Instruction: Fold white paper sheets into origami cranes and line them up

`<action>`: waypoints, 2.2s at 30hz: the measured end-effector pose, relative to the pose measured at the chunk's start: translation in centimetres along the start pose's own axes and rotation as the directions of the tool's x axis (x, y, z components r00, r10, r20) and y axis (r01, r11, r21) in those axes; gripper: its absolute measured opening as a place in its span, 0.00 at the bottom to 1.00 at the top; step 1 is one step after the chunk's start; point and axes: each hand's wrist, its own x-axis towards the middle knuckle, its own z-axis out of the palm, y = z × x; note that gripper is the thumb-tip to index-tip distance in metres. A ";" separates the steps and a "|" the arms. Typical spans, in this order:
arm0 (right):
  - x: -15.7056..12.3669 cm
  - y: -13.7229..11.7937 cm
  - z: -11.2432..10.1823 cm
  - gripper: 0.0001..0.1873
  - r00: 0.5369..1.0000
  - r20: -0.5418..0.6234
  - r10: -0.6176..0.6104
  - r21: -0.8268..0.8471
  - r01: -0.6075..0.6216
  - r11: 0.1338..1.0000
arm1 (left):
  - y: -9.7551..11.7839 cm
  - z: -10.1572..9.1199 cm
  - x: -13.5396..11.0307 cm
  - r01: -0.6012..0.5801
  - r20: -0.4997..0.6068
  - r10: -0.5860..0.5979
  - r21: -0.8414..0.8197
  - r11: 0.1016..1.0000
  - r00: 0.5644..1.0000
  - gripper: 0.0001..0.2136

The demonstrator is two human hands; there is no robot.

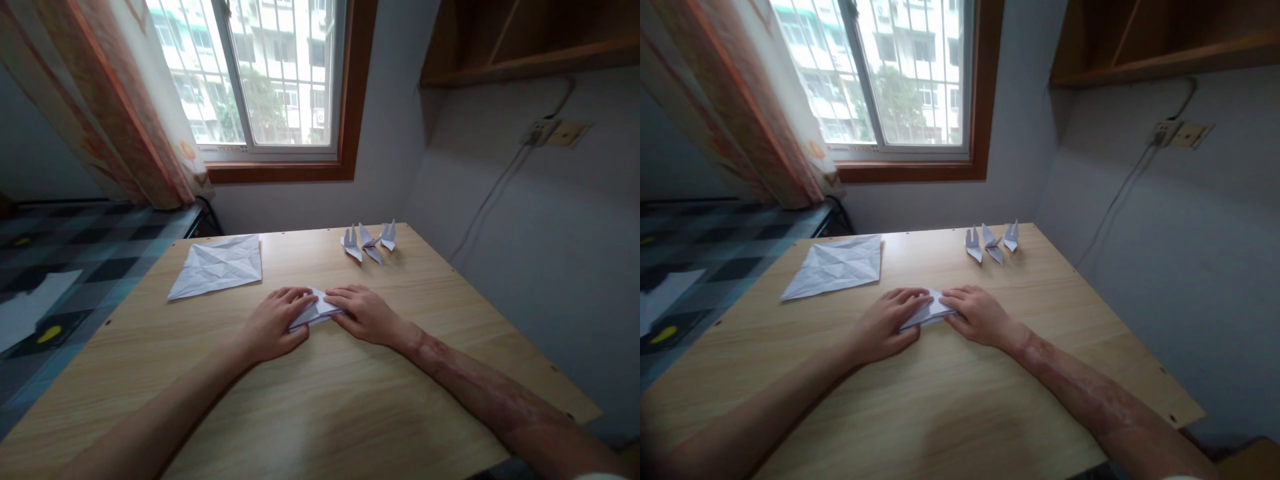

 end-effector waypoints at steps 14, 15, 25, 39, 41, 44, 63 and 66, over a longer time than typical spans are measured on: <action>2.8 0.6 0.9 0.17 0.931 -0.240 0.274 0.248 -0.215 0.945 | 1.4 1.2 2.1 0.322 -0.123 -0.305 0.163 0.932 0.944 0.14; 3.1 0.8 1.3 0.23 0.893 -0.273 0.358 0.351 -0.254 0.901 | 1.2 1.2 2.1 0.324 -0.162 -0.301 0.147 0.934 0.940 0.15; 3.4 0.5 3.7 0.23 0.888 -0.191 0.419 0.593 -0.236 0.770 | 1.0 1.6 1.8 0.310 -0.368 -0.474 -0.422 0.852 0.800 0.11; 2.7 1.7 2.4 0.19 0.952 -0.172 0.255 0.267 -0.204 0.942 | -0.9 1.7 1.7 0.279 -0.279 -0.296 -0.098 0.955 0.914 0.12; 2.7 1.3 2.3 0.21 0.965 -0.151 0.213 0.254 -0.170 0.952 | -0.6 1.6 1.7 0.337 -0.300 -0.351 -0.100 0.936 0.887 0.10; 2.9 0.5 2.2 0.25 0.977 -0.141 0.159 0.260 -0.118 0.958 | -0.3 1.3 1.7 0.402 -0.329 -0.421 -0.126 0.907 0.845 0.06; 2.5 0.9 2.3 0.31 0.993 0.009 0.121 0.034 -0.121 0.992 | -1.2 1.0 1.7 0.081 -0.119 -0.090 -0.078 0.994 0.989 0.20; 2.4 0.9 1.5 0.33 0.998 0.045 0.054 0.027 -0.055 0.998 | -2.0 0.0 1.5 -0.019 -0.057 0.015 -0.080 0.997 0.998 0.19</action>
